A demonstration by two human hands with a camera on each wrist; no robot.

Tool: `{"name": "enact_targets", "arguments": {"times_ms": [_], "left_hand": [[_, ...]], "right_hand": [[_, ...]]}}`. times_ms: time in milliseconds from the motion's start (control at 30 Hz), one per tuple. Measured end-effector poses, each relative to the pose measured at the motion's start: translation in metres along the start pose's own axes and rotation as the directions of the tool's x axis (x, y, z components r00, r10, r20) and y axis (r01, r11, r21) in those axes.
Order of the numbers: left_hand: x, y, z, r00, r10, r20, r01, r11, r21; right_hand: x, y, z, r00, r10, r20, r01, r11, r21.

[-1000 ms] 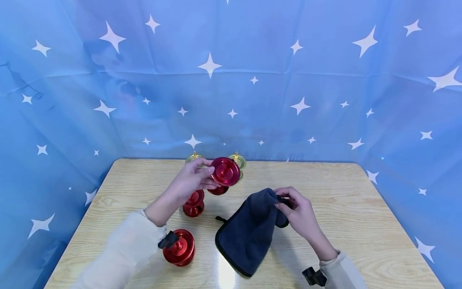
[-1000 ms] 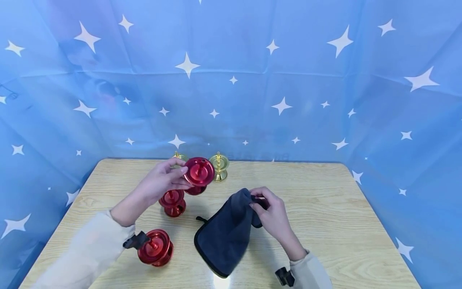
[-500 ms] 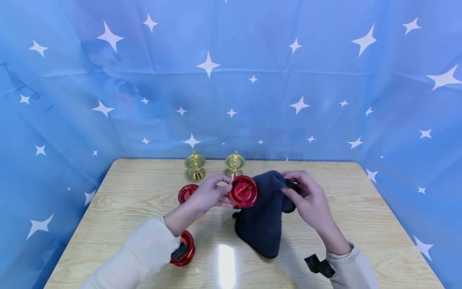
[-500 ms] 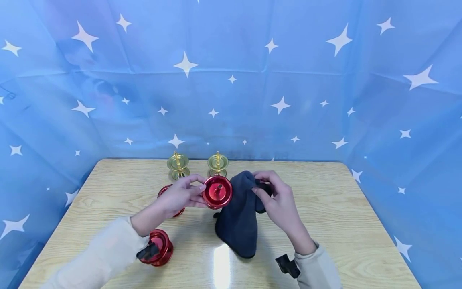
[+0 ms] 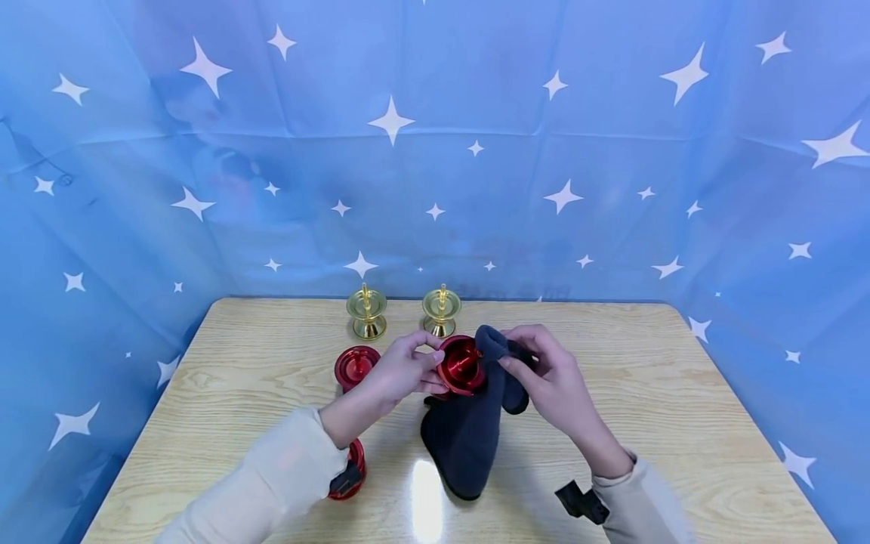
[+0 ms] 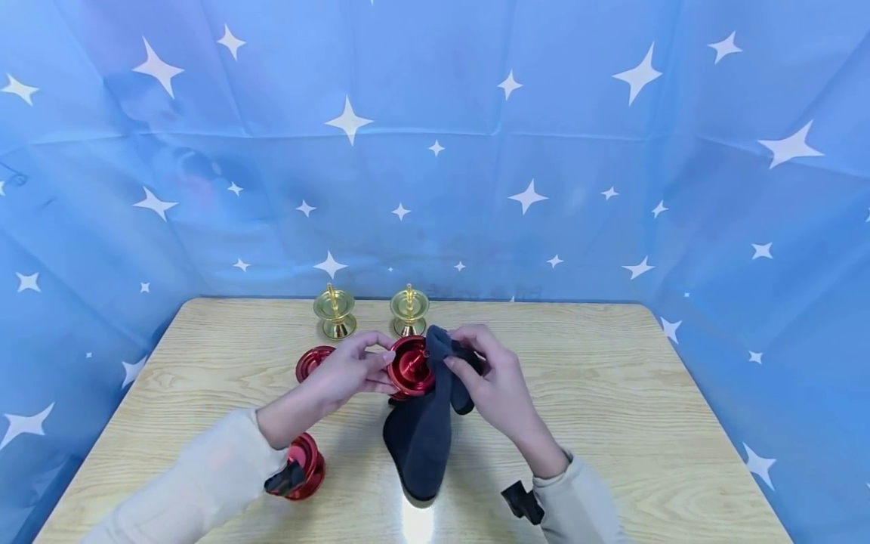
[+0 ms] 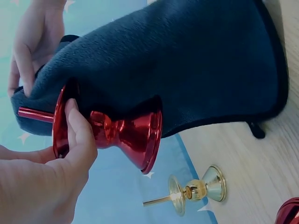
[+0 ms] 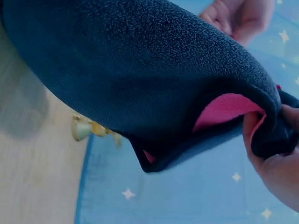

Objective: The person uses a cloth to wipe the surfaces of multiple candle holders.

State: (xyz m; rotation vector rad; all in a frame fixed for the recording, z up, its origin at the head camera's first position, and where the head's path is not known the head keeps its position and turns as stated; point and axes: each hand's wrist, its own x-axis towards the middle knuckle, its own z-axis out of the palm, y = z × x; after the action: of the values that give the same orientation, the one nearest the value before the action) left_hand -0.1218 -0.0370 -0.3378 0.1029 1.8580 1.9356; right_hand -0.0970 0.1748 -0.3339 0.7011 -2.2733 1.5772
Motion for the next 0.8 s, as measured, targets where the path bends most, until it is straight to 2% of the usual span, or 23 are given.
{"name": "enact_targets", "arguments": {"times_ms": [233,433,633,800], "left_hand": [[0.001,-0.002,0.002,0.999,0.013,-0.04,-0.013,1.0,0.021],[0.001,-0.002,0.001,0.999,0.026,-0.044,-0.024,0.999,0.037],[0.002,-0.002,0.001,0.999,0.043,-0.029,-0.041,0.995,0.086],[0.001,-0.002,0.001,0.998,0.055,-0.016,-0.053,0.99,0.13]], "right_hand": [[-0.004,0.011,0.009,0.998,0.056,0.028,-0.056,0.998,0.003],[-0.005,0.014,0.011,0.988,0.097,0.119,-0.093,0.995,-0.043],[-0.005,0.014,0.011,0.976,0.102,0.194,-0.073,0.986,-0.15],[-0.005,0.013,0.011,0.963,0.107,0.247,-0.06,0.979,-0.193]]}}
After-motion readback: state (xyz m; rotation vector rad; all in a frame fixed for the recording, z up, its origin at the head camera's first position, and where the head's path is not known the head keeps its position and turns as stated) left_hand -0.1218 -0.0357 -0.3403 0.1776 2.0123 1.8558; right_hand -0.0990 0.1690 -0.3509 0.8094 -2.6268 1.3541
